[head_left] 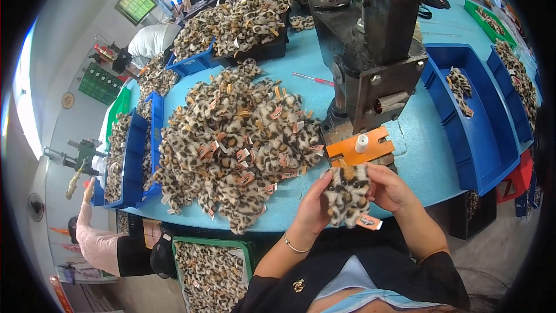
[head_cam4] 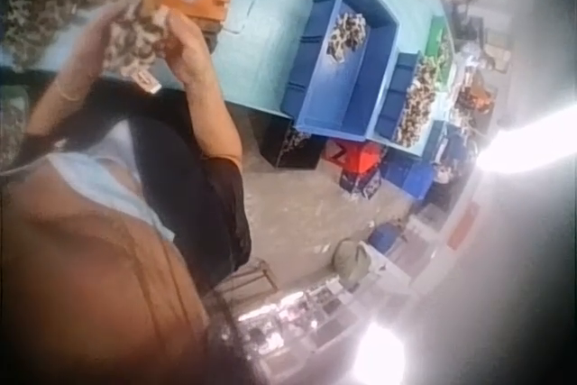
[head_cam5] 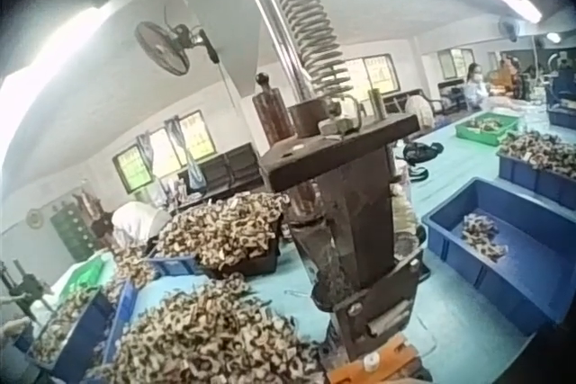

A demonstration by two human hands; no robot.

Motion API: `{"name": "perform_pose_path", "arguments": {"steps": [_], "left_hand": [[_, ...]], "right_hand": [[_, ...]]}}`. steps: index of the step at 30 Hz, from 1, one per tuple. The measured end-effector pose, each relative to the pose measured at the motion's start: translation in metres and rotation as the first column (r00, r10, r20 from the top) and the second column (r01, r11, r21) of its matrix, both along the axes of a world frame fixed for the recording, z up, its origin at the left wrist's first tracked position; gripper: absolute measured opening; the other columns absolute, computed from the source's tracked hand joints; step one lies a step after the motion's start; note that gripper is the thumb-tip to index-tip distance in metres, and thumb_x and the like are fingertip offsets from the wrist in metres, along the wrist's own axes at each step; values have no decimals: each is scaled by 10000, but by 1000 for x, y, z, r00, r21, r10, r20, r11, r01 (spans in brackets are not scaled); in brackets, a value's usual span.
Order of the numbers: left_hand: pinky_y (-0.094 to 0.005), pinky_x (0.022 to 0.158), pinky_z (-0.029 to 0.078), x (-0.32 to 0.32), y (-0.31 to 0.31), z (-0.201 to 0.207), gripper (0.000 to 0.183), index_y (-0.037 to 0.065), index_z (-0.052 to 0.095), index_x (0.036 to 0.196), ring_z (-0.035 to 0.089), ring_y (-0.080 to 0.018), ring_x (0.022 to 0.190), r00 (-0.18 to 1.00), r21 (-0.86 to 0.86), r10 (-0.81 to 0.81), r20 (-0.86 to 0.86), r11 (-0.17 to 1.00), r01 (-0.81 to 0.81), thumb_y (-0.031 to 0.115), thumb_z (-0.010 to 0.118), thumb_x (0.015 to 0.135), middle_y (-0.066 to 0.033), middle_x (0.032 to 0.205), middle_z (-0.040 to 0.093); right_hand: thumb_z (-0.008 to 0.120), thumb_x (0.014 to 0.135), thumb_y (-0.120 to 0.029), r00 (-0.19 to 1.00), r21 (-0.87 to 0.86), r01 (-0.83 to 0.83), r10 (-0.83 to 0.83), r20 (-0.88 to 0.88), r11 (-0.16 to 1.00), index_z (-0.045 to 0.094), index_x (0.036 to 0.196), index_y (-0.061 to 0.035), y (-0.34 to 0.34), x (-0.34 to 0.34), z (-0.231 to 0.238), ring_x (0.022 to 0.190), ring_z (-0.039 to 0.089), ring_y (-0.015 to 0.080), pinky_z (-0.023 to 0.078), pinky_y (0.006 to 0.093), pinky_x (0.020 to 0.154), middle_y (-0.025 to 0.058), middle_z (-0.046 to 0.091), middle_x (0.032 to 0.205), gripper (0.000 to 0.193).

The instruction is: The person attaches metal components to small pieces of leopard print fabric using a manual press machine at a manufacturing workstation.

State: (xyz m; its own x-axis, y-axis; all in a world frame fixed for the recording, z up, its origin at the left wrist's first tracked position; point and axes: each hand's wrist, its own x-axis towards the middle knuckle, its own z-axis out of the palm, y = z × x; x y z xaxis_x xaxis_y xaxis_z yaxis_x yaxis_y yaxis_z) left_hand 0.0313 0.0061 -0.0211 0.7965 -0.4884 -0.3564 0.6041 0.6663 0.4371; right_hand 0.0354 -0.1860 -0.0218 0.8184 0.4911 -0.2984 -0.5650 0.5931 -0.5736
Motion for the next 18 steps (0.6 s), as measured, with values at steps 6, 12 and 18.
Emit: {"name": "perform_pose_path", "arguments": {"steps": [6,12,18], "left_hand": [[-294,805,527,0,-7,4,282,18,541,1124,641,-168,930,994,168,-2,105,986,-16,247,462,980,-84,1050,641],[-263,770,517,-1,-15,2,231,34,557,1107,632,-128,891,991,227,116,68,965,-129,209,506,966,-47,1014,643],[-224,723,497,-1,-14,-10,223,37,559,1101,607,-87,830,986,282,89,141,951,-126,209,505,970,-20,964,630]], "right_hand": [[426,968,-226,997,-30,11,-13,-74,999,554,1111,-15,2,0,0,546,488,78,371,202,445,16,596,829,285],[481,922,-90,993,-29,-119,119,-12,992,550,1097,-23,-3,0,4,535,452,50,340,189,425,-8,559,777,200],[547,910,-72,974,-320,-171,209,86,932,549,1003,-54,2,-5,20,530,439,32,297,169,424,-21,544,744,95]]}}
